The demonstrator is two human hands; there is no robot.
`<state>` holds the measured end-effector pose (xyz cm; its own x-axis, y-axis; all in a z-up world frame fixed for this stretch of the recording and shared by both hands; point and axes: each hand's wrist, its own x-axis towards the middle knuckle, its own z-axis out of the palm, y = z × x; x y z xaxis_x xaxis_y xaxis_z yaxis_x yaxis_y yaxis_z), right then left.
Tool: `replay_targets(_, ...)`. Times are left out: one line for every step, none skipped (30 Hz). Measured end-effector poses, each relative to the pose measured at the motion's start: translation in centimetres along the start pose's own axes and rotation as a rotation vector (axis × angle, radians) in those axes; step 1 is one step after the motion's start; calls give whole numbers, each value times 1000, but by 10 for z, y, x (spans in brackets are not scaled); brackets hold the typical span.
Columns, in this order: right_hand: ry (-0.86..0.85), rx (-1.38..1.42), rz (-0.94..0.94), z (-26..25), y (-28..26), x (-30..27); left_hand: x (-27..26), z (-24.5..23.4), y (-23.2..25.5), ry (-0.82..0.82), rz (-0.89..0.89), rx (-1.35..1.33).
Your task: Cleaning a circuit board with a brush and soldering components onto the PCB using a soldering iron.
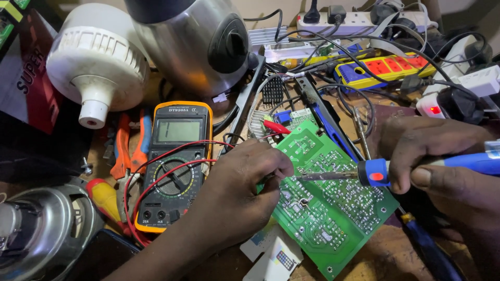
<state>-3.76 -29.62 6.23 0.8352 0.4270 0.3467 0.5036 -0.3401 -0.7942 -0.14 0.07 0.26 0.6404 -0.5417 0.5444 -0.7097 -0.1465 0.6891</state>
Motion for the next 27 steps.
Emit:
replay_targets(29, -38, -2, 2, 0, 0, 0, -1, 0, -7, 2, -4)
replay_targets(57, -76, -2, 3, 0, -1, 0, -1, 0, -14, 3, -8)
replay_targets(57, -75, -2, 5, -2, 0, 0, -1, 0, -14, 2, -8)
replay_targets(53, -54, -14, 6, -4, 1, 0, 0, 0, -11, 3, -4)
replay_targets(50, -33, -26, 7, -6, 2, 0, 0, -1, -8, 4, -1)
replay_targets(50, -33, -26, 6, -5, 1, 0, 0, -1, -8, 4, 0)
replay_targets(61, -43, 1, 5, -4, -1, 0, 0, -1, -8, 2, 2)
replay_targets(73, -52, 29, 4, -3, -2, 0, 0, -1, -8, 0, 4)
replay_targets(73, -51, 30, 2, -2, -2, 0, 0, -1, -9, -1, 3)
replay_targets(51, -73, 14, 1, -2, -2, 0, 0, -1, -10, 4, 3)
replay_targets(29, -95, -3, -1, -1, -1, 0, -1, -1, -12, 10, 2)
replay_targets(30, -96, -3, -3, -1, -2, 0, 0, -2, -13, 11, 2)
replay_targets(6, -84, -1, -5, 0, -2, 0, 1, -2, -8, 14, 3)
replay_targets(-19, -72, 1, -7, 0, -2, -1, 1, -3, -3, 17, 5)
replay_targets(-19, -72, 1, -4, 0, -2, 0, 1, -3, -3, 18, 5)
replay_targets(35, -61, 0, -1, -1, -2, 0, 1, -2, -7, 13, 4)
replay_targets(88, -49, 0, 3, -2, -3, 0, 1, -2, -11, 9, 2)
replay_targets(88, -50, 1, 2, -1, -3, 0, 1, -3, -12, 10, 1)
replay_targets(63, -37, 11, 0, 0, -3, -1, 0, -3, -6, -16, 39)
replay_targets(38, -25, 20, -1, 0, -2, -1, 0, -3, 1, -41, 77)
replay_targets(38, -27, 21, -1, -2, -1, -1, -1, -4, 1, -39, 76)
replay_targets(11, -21, -8, -1, -3, 1, 0, -2, -4, 36, -37, 86)
replay_targets(-16, -14, -37, -1, -5, 3, 0, -3, -5, 70, -35, 96)
replay_targets(-14, -16, -37, -1, -6, 3, 2, -5, -5, 69, -33, 96)
replay_targets(-24, -17, -17, -2, -8, 3, 3, -8, -6, 106, -63, 130)
replay_targets(-34, -17, 4, -2, -9, 3, 4, -10, -6, 142, -93, 164)
replay_targets(-31, -18, 4, 1, -13, 3, 6, -14, -6, 140, -91, 164)
